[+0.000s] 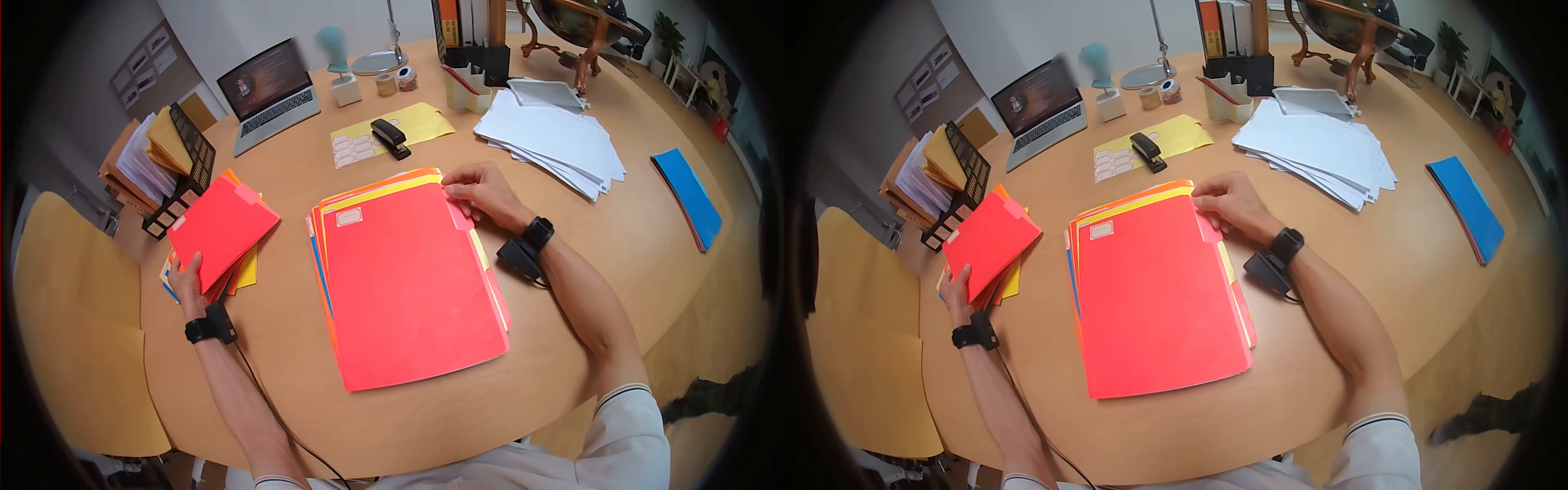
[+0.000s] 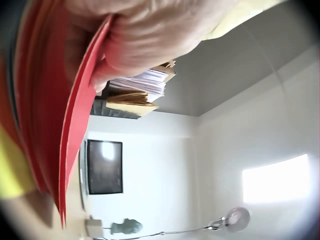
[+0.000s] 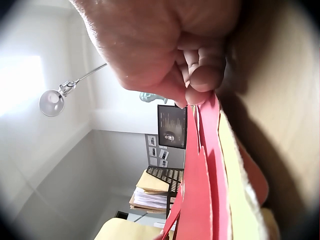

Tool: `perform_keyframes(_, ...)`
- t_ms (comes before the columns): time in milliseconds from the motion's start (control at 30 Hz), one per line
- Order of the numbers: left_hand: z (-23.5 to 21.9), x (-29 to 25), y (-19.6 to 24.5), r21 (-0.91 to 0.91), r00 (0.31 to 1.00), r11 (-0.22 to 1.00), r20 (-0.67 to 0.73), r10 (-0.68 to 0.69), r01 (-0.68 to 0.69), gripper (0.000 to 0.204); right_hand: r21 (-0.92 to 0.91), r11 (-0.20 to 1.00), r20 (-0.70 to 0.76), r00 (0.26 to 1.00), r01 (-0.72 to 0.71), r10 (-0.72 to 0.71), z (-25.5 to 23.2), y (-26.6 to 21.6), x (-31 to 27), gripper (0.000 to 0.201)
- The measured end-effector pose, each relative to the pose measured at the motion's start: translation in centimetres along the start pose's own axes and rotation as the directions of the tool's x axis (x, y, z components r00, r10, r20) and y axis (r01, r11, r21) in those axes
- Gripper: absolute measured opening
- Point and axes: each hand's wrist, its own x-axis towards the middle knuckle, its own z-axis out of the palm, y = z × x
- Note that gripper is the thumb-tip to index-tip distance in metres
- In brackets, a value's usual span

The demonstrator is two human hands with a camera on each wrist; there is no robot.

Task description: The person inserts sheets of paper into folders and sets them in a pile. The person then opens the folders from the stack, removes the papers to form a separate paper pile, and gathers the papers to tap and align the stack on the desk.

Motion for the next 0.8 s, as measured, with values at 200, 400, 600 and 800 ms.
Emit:
perform_keyframes(200,2.4,-1.4,3.9,0.781,0.879,0.606,-0.173,0.444,-0.152,0.055,-0.156,0.987,0.012,0.999,-0.029,0.032,1.0,-1.0,-0.2,0.028)
perform_keyframes(400,14.9,-10.7,11.3,0.144,0.792,0.904,0.550,0.265,-0.403,0.039,-0.197,0.978,-0.014,0.998,-0.065,0.064,1.1,-1.4,-0.5,0.031)
perform_keyframes(600,23.3,-18.9,9.3,0.030,0.504,0.732,0.744,0.439,-0.681,0.063,-0.148,0.987,-0.034,0.998,-0.062,0.057,1.5,-2.1,-0.9,0.024)
perform_keyframes(800,24.4,-19.4,8.0,0.106,0.506,0.693,0.762,0.404,-0.713,0.072,0.061,0.996,-0.032,0.998,0.058,-0.056,1.2,-1.5,-0.5,0.016)
